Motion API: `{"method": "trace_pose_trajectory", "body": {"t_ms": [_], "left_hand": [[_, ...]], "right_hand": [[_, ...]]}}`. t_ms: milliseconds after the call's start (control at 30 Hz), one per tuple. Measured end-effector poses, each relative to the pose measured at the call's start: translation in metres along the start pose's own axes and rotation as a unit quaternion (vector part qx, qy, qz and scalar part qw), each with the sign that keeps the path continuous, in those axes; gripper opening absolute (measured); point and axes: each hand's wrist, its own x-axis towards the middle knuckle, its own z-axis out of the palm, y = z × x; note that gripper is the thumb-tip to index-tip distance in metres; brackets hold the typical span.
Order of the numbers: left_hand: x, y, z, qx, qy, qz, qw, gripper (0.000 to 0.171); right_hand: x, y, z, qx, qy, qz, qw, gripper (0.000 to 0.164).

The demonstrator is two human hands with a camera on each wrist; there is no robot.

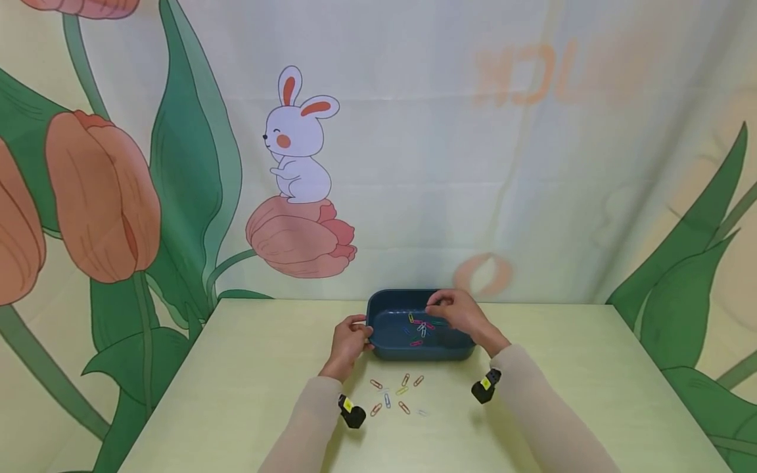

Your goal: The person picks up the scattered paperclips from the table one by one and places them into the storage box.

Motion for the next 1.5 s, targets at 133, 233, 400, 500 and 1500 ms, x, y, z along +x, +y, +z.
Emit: {"method": "trace_pose_trajectory", "body": {"t_ms": [133, 233, 400, 500, 1500], "left_hand": [[0.000, 0.001, 0.001, 0.000, 0.003, -0.002, 1.0000, 0.037], [0.000, 0.001, 0.001, 0.001, 0.003, -0.001, 1.0000, 0.037], [-0.001, -0.001, 0.001, 0.003, 0.003, -0.001, 1.0000, 0.036], [0.000, -0.002, 0.001, 0.003, 0.002, 0.000, 1.0000, 0.037], [-0.003, 0.000, 0.000, 0.009, -0.003, 0.003, 0.9999, 0.037]], "right_hand": [[-0.007, 0.000, -0.010, 0.007, 0.006, -0.012, 1.000, 0.017], [-0.011, 0.003, -0.019, 0.005, 0.009, -0.018, 1.000, 0.020], [-0.016, 0.010, -0.035, -0.007, 0.017, -0.014, 1.000, 0.026], [-0.019, 0.016, -0.043, -0.015, 0.023, -0.011, 1.000, 0.027], [-0.014, 0.075, -0.065, -0.004, 0.045, 0.068, 0.997, 0.049]]}}
